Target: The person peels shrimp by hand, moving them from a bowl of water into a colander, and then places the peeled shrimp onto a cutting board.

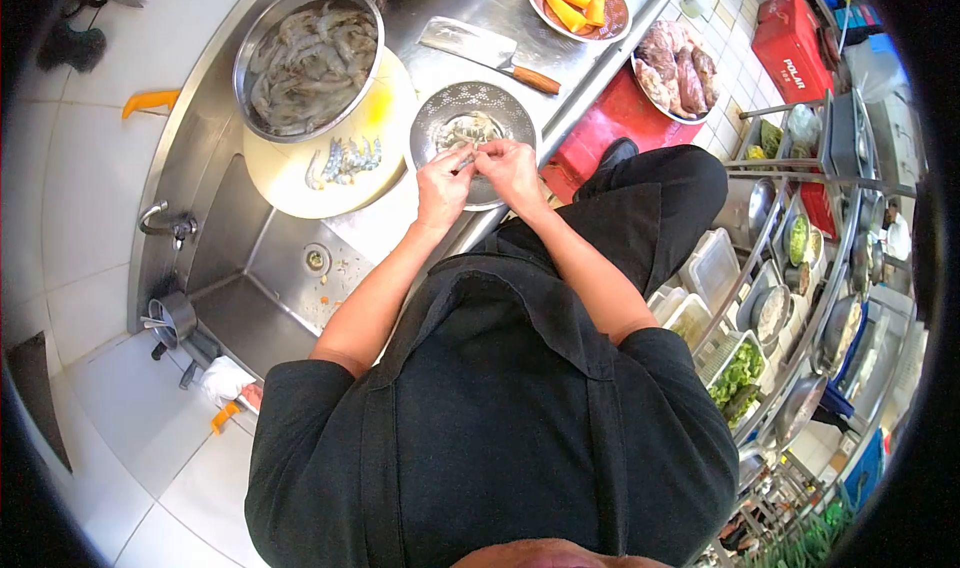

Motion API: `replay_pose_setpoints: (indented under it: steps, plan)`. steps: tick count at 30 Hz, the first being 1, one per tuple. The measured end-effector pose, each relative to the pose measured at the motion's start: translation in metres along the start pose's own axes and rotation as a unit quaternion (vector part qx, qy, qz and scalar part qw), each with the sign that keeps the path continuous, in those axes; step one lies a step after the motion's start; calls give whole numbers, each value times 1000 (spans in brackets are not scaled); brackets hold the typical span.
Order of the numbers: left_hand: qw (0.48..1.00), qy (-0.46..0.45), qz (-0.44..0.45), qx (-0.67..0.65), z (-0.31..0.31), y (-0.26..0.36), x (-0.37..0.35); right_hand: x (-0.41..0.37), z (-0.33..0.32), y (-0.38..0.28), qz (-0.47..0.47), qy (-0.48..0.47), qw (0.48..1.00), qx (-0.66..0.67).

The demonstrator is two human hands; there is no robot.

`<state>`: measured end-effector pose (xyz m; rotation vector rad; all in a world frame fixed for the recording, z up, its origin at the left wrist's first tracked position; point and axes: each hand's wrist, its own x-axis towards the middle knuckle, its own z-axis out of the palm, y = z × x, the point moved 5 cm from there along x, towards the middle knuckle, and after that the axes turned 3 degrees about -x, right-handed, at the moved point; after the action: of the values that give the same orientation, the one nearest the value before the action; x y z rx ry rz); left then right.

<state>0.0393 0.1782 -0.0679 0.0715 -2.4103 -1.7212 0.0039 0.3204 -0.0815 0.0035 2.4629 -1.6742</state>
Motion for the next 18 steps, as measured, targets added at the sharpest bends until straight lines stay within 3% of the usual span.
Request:
replay_pose_setpoints:
  steps: [3, 6, 9, 12, 18]
  plan:
    - [995, -51, -83, -36, -2, 1, 0, -1, 0, 2, 14, -35, 999, -17]
    - [996, -47, -72, -28, -5, -3, 0, -1, 1, 3, 26, -63, 997, 20]
    - [987, -85, -138, 21, -10, -8, 2, -4, 0, -2, 22, -69, 997, 29]
    - [983, -104, -132, 70, -9, -12, -1, -9, -6, -21, -3, -74, 996, -39]
    - [989, -94, -109, -10, -2, -13, -8, -6, -2, -9, 3, -62, 995, -76]
